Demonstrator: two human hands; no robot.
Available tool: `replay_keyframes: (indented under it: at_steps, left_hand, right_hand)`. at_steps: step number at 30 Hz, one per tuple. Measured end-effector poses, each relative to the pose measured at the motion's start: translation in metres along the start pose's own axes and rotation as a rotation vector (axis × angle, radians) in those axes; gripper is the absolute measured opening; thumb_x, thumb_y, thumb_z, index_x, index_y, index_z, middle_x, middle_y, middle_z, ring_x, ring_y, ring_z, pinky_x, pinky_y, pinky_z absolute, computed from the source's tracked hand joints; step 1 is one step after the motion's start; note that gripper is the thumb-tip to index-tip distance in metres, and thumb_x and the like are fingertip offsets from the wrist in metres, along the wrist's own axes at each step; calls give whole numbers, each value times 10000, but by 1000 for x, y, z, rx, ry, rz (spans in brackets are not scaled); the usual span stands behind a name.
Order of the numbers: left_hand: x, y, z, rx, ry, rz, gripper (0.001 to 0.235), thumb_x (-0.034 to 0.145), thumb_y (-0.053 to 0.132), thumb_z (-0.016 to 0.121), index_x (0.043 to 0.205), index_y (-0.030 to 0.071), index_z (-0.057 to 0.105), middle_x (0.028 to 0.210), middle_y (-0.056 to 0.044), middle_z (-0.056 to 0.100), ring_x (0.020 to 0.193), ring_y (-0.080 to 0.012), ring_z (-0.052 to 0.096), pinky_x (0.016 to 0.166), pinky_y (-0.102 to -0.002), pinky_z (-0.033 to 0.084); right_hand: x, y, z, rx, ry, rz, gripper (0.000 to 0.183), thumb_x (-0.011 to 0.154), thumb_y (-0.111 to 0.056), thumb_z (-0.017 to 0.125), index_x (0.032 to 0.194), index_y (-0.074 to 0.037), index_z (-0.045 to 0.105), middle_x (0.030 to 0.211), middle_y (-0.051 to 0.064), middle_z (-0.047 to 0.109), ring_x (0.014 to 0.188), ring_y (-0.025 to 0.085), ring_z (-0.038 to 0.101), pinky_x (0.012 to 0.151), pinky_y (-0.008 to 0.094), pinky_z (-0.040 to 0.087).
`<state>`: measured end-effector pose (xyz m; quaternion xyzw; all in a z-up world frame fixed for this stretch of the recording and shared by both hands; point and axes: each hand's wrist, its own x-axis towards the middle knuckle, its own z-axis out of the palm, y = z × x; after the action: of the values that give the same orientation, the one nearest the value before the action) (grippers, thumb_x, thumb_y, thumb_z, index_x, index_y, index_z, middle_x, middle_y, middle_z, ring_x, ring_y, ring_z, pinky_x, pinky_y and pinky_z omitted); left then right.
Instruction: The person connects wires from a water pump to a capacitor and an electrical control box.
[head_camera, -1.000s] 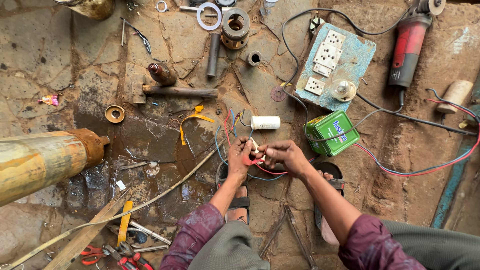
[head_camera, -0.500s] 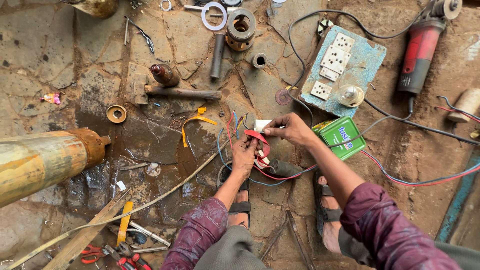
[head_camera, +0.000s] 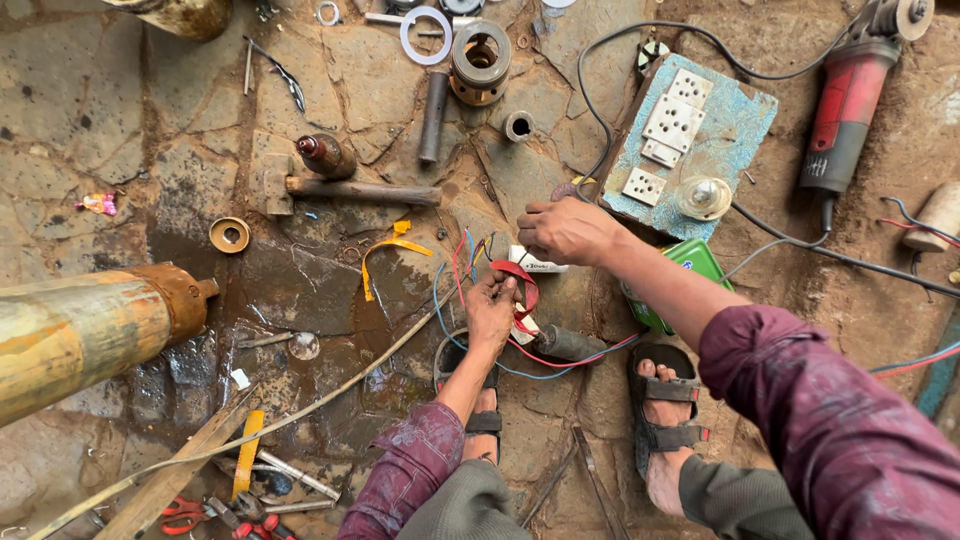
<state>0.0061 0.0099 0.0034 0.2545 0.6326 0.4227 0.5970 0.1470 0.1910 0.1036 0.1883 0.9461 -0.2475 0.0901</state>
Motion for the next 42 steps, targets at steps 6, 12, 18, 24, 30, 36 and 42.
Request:
replay_keyframes:
  at_steps: [6,12,18,24,30,36,42]
  left_hand:
    - [-9,4,-8,-174,46,41,375,933,104,669,1255,76,479,814,-88,733,680,-125,690,653,-275,568]
    - [-3,-3,-10,-142,-65,-10,199,1000,132,686,1061,-57,696,842,-86,750,721,-132,698,693,-281,571]
    - [-8,-1,-4,-329,-99,-46,219,1040,210,604,1064,-1,660,824,-41,711,737,-113,647,712,-284,538]
    - [-12,4,-2,-419,-33,-45,259,1080,295,528,1082,38,557,908,-110,764,828,-168,712,810,-306,567]
    - [-12,-3,-8,-550,21,-141,212,1034,271,540,1051,87,436,991,-180,731,850,-230,737,780,-367,603]
    - [-7,-5,-1,-272,-81,51,256,942,145,751,1052,40,545,1082,-145,742,850,-175,667,705,-345,575]
    - [-6,19,-7,161,-38,-58,249,895,217,771,1044,18,783,813,-42,770,710,-80,697,628,-244,540]
  right_hand:
    - [-16,-8,10,135,233,104,190,789,-222,760,891,-76,692,972,78,679,981,298,643,818,420,554]
    - [-31,-24,27,438,334,462,218,844,-260,787,988,-97,773,937,71,736,899,254,686,778,399,551]
    - [-61,-47,71,1332,160,892,345,900,-334,765,1103,-55,786,910,56,775,837,138,701,703,329,567]
    - [-71,-67,125,1619,599,971,241,900,-182,762,1072,-17,729,916,34,748,764,112,653,620,278,511]
    - [-83,-72,148,1823,884,1262,207,925,-168,742,1077,-41,684,895,41,709,707,104,617,592,238,500]
    - [-84,-92,158,1838,892,1295,263,895,-160,770,1086,-21,656,937,60,716,723,142,680,589,256,534]
    - [-79,-97,111,1139,238,1477,431,939,-363,751,890,65,759,788,147,761,558,188,599,543,355,480]
